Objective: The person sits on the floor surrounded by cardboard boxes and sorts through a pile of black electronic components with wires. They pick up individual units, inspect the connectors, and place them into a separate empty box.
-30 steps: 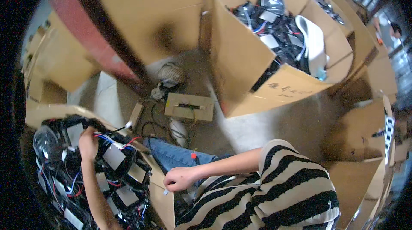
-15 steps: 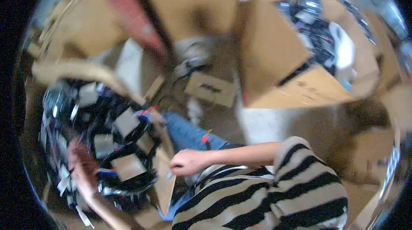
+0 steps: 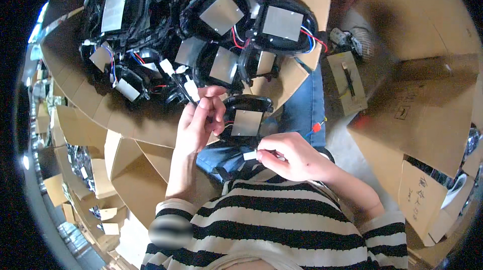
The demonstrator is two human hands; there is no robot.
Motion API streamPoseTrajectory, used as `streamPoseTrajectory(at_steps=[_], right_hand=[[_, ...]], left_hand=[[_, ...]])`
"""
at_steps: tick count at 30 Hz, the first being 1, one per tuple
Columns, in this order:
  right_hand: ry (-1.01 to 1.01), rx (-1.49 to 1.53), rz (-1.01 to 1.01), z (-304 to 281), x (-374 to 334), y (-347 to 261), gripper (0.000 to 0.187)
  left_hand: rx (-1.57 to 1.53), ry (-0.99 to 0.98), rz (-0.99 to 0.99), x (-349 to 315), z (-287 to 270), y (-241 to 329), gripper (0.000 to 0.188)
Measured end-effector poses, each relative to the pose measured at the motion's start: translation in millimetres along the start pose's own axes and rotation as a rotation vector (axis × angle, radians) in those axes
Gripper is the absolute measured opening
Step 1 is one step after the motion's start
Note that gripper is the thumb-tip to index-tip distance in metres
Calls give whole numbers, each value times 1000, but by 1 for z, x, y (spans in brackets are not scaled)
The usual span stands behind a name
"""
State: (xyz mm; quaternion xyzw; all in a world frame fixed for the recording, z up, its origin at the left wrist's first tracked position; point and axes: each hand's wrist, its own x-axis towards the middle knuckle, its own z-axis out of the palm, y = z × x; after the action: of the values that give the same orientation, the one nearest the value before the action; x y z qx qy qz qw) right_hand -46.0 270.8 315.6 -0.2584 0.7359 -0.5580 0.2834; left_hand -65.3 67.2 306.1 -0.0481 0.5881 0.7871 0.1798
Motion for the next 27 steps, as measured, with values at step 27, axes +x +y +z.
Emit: streamPoseTrajectory(at_steps=[27], right_hand=[[170, -31, -56, -17, 30, -49, 3]], left_hand=[[1048, -20, 871, -9, -6, -1, 43]])
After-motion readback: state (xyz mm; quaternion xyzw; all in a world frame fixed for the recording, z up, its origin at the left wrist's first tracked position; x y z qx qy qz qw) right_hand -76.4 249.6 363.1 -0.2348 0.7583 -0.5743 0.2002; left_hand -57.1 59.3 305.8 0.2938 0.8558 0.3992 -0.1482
